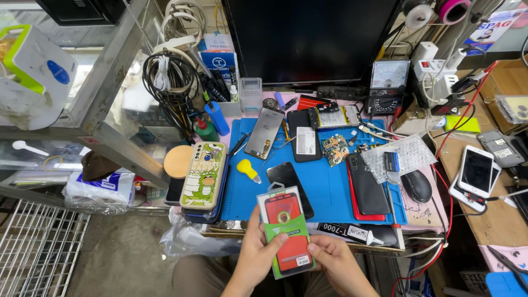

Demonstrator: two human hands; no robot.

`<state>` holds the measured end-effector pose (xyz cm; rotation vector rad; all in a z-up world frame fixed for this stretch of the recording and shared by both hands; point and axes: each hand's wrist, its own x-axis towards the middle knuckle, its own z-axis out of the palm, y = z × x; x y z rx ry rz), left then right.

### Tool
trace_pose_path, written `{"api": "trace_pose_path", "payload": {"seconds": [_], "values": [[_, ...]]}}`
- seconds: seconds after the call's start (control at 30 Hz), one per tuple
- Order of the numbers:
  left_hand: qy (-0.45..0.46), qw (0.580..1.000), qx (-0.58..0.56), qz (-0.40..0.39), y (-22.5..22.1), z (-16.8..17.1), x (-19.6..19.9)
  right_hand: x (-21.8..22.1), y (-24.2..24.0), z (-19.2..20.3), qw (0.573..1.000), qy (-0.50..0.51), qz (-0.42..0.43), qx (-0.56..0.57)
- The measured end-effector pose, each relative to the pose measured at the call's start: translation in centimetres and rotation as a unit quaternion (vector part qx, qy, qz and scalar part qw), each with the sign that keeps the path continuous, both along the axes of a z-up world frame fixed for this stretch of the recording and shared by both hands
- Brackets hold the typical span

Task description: The person handles a smartphone on a workbench, placing a thin sheet onto the screen and pressing it down with their fingers.

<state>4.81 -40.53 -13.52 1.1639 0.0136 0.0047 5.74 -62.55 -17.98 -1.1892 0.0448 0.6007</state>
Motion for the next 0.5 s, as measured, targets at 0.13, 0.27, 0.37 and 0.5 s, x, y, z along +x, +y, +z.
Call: {"api": "trace_pose_path", "payload": {"seconds": [0.13,0.27,0.37,0.5], "values": [[0.036,0.999,0.0,-0.018,1.2,-1.0,-0.4,-0.9,-1.7,-1.9,0.997,-0.04,-0.025,-0.055],[0.044,0.997,0.003,-0.057,3.1,-0.3,0.0,-0.5,-1.0,1.7,0.997,-0.007,0.044,0.063],[0.106,0.992,-0.017,-0.068,2.2,-0.5,-0.8,-2.1,0.6,3.5,0.957,0.085,0.111,0.253],[0.06,0.985,0.159,-0.018,2.2,0.7,-2.1,-3.9,3.0,3.7,0.952,0.119,0.087,0.268]]}}
